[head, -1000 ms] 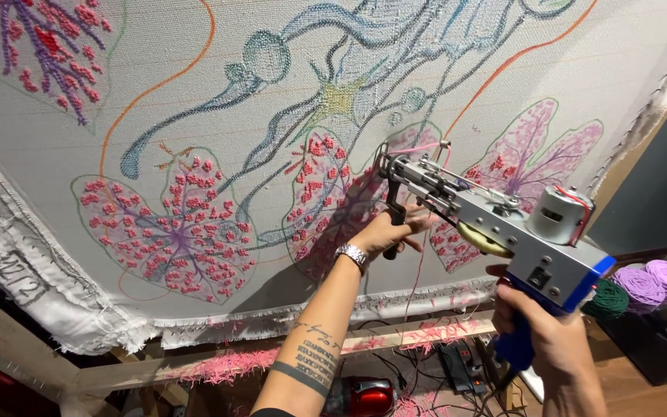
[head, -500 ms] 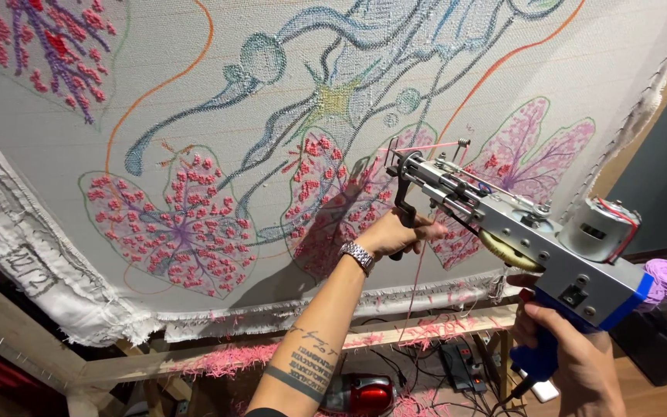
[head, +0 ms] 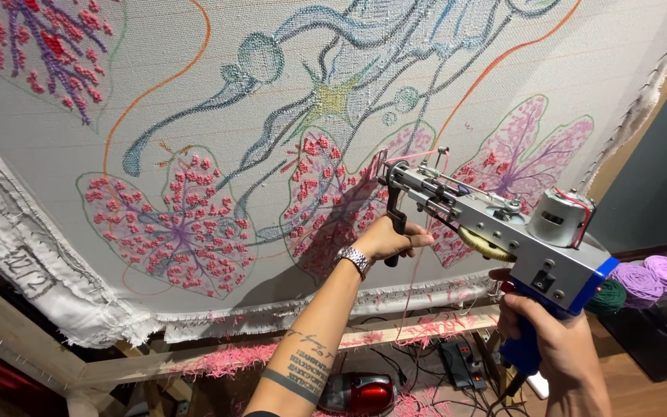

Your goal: Use a motorized tufting gun to apply pink yarn to a rug design secured on a wooden frame.

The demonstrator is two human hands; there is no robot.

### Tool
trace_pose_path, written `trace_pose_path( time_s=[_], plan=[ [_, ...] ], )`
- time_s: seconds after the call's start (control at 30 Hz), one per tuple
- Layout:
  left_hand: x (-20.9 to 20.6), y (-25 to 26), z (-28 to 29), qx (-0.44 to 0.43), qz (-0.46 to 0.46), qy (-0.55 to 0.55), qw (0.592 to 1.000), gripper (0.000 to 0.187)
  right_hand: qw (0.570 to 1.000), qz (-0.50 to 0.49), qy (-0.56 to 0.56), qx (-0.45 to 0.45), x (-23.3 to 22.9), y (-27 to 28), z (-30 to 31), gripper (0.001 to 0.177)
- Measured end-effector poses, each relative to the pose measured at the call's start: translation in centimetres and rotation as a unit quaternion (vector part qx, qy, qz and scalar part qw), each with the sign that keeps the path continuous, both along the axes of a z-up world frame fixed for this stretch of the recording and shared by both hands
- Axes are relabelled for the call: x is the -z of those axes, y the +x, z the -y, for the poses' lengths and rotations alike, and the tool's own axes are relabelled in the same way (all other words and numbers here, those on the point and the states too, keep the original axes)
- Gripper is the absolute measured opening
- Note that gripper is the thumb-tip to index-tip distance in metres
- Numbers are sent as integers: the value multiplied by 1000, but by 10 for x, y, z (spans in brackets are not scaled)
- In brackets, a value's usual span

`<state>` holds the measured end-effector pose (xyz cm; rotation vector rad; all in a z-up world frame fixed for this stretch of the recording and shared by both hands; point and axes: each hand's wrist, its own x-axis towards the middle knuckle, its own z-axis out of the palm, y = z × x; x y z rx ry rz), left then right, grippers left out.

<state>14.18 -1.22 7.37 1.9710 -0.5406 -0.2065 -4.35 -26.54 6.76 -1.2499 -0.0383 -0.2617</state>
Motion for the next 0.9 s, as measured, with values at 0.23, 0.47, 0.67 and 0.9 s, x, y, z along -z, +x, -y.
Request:
trace_pose_path(
  time_s=[0.23,0.47,0.67,0.9],
  plan=[
    [13,12,0,7,-8,-38,999,43,1000,2,-23,-17,-19,-3,-15,36],
    [11,16,-3,-32,-22,-78,996,40,999,27,-31,-2,-2,13,-18,13],
    [15,35,-5,-54,2,-140,989,37,999,33,-31,-4,-11,19,-44,11],
    [3,38,-10,-131,-33,-126,983,34,993,33,-106,29,3,36,-56,10]
  ],
)
